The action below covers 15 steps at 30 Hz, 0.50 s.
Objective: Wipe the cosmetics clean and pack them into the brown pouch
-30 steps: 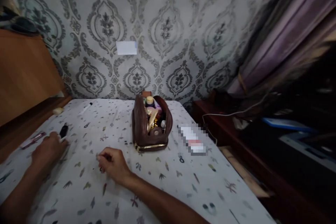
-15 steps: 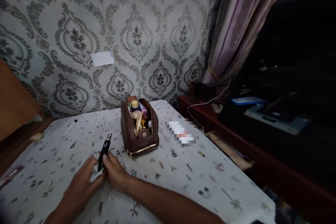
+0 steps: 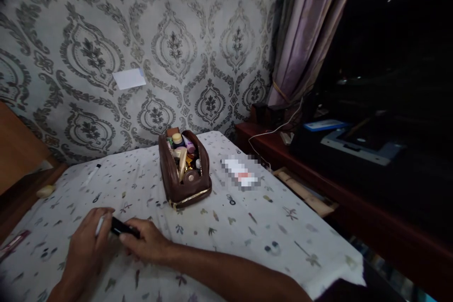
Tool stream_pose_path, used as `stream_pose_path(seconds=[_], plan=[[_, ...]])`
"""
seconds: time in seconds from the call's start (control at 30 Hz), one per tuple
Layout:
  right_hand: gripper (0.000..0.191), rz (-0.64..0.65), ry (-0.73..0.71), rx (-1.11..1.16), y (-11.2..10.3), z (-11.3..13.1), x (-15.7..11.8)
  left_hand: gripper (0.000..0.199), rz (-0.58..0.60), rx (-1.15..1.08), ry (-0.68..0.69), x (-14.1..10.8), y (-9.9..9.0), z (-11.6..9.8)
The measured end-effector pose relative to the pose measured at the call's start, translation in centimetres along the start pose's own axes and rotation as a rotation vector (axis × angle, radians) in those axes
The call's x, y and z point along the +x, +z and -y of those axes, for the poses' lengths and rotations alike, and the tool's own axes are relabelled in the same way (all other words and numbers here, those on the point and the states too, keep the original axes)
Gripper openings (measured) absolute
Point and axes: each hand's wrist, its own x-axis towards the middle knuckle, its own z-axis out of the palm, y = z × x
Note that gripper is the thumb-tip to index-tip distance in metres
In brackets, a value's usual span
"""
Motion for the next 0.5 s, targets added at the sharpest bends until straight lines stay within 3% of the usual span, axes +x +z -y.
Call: stream_pose_path(seconds=[0.1, 0.17, 0.27, 0.4, 0.5], plan=[[0.042, -0.023, -0.026, -0.059, -0.1, 0.0, -0.3, 0.035, 0.108, -0.230, -0.291, 0.7, -1.1, 0.3], [0.039, -0.061, -0.113, -0.143, -0.2, 0.2, -0.5, 0.040, 0.166, -0.391, -0.450, 1.1, -1.8, 0.5], [0.038, -0.105, -0.282, -0.336, -0.3, 0.7, -0.8, 0.045, 0.344, -0.592, -0.670, 1.8, -2.6, 0.6], [0.041, -0.114, -0.341, -0.416, -0.3, 1.0, -0.9, 0.049, 0.473, -0.802, -0.691, 2.0, -3.1, -0.1], [0.046, -0.052, -0.242, -0.219, -0.2, 0.7, -0.7, 0.051, 0.366, -1.016, -0.723, 1.5, -2.3, -1.0]])
